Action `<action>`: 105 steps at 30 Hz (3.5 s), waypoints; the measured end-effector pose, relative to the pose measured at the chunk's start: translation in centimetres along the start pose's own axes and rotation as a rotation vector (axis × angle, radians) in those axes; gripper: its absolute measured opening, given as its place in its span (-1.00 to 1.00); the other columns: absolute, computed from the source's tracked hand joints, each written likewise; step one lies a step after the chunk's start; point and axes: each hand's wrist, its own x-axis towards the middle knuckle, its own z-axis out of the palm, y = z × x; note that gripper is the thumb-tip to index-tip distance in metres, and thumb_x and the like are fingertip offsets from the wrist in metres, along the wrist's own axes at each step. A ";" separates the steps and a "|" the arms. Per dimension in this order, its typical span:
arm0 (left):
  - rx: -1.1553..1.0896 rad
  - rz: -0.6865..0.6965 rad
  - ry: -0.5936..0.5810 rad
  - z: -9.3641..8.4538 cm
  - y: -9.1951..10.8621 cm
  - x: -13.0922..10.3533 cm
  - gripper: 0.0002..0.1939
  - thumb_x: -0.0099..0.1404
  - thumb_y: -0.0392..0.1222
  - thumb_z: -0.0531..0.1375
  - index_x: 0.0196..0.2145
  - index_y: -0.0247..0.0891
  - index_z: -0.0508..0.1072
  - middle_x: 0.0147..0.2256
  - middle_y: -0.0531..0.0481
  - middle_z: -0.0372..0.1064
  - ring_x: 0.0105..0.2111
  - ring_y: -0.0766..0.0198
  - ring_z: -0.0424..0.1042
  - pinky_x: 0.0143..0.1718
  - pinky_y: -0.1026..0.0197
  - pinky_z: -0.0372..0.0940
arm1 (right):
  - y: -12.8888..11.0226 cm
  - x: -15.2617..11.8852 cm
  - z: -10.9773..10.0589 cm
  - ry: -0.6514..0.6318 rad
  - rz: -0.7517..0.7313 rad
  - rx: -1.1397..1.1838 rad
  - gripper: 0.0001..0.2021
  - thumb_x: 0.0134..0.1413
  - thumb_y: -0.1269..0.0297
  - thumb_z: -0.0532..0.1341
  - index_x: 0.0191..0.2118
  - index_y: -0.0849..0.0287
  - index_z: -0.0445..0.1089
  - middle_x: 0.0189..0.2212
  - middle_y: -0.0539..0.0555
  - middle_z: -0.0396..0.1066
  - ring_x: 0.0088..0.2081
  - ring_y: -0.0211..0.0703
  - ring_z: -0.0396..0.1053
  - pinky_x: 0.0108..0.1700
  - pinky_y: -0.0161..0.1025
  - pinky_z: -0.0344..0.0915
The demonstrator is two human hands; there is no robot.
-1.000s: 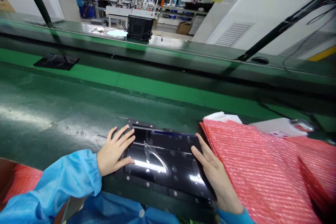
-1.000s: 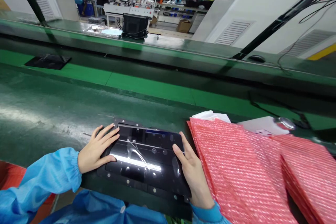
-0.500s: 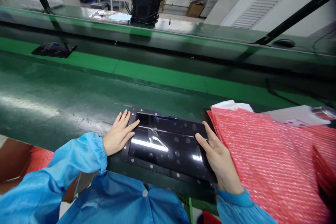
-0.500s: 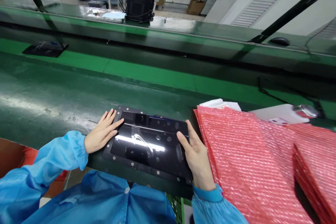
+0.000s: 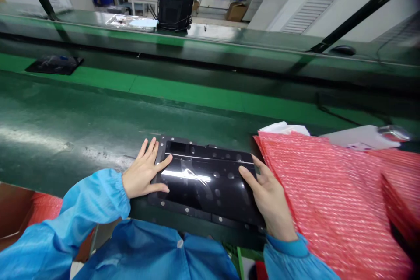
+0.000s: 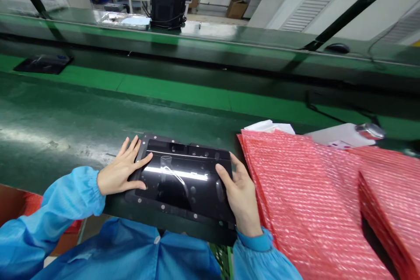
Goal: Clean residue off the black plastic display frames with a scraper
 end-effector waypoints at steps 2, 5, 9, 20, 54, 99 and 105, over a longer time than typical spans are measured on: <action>0.088 -0.011 -0.008 -0.1 0.4 0.1 -0.08 0.13 0.28 0.23 0.30 -0.25 0.08 0.32 -0.46 -0.20 0.33 -0.36 -0.38 0.21 -0.47 -0.18 | 0.4 0.3 -0.1 0.014 -0.035 -0.001 -0.40 0.05 0.01 0.30 0.17 0.09 0.23 -0.07 0.14 0.46 -0.02 0.06 0.42 0.05 0.07 0.35; 0.209 -0.022 0.002 0.3 0.8 -0.3 -0.08 0.13 0.24 0.26 0.29 -0.27 0.09 0.29 -0.52 -0.10 0.32 -0.37 -0.32 0.18 -0.49 -0.15 | 0.7 1.1 -0.9 0.068 -0.215 -0.238 -0.60 0.10 0.01 0.25 -0.02 0.13 0.38 -0.17 0.15 0.40 -0.09 0.03 0.39 0.02 0.06 0.33; 0.260 -0.005 0.054 1.2 0.2 -0.8 -0.19 0.22 0.23 0.18 0.30 -0.21 0.09 0.31 -0.43 -0.14 0.33 -0.34 -0.28 0.15 -0.51 -0.10 | 0.4 2.0 -2.4 0.026 -0.361 -0.520 -0.70 0.25 0.12 0.08 -0.09 0.16 0.44 -0.24 0.16 0.33 -0.10 0.03 0.34 0.00 0.05 0.30; 0.213 -0.072 0.218 1.2 1.0 2.7 -0.35 0.42 0.01 -0.12 0.35 -0.36 -0.10 0.33 -0.44 -0.23 0.33 -0.27 -0.29 0.17 -0.56 -0.40 | 0.8 2.1 -3.1 -0.142 -0.595 -0.999 -0.52 0.20 0.55 -0.04 0.21 0.15 0.22 -0.18 0.18 0.32 -0.17 0.01 0.25 -0.14 0.00 0.30; -0.047 -0.041 -0.175 0.3 -0.7 -2.7 -0.28 0.38 0.02 0.03 0.36 -0.05 -0.21 0.38 -0.16 -0.42 0.34 -0.19 -0.31 0.19 -0.35 0.01 | -0.2 -2.2 -7.5 -0.596 -0.008 -0.751 0.12 -0.06 0.25 0.38 0.40 0.20 -0.45 -0.39 -0.02 0.42 -0.43 -0.13 0.39 -0.39 -0.29 0.25; -0.221 -0.368 0.298 3.9 5.4 -2.6 -0.49 0.42 -0.03 -0.03 0.25 -0.24 0.08 0.38 -0.24 -0.44 0.35 -0.10 -0.55 0.26 -0.39 -0.30 | -7.6 4.9 2.8 -0.593 -0.552 -0.318 -0.63 0.19 0.34 0.05 0.12 0.12 0.18 -0.22 0.05 0.36 -0.28 -0.19 0.37 -0.17 -0.20 0.32; -0.767 -0.462 0.488 1.7 7.7 -0.9 -0.60 0.43 -0.06 -0.01 0.18 -0.14 0.17 0.23 -0.18 0.13 0.30 0.01 0.00 0.24 -0.08 0.02 | -11.9 3.6 -0.7 -0.635 -0.500 -0.271 -0.77 0.21 0.23 0.12 -0.04 0.13 0.27 -0.22 0.07 0.40 -0.41 -0.23 0.37 -0.33 -0.24 0.35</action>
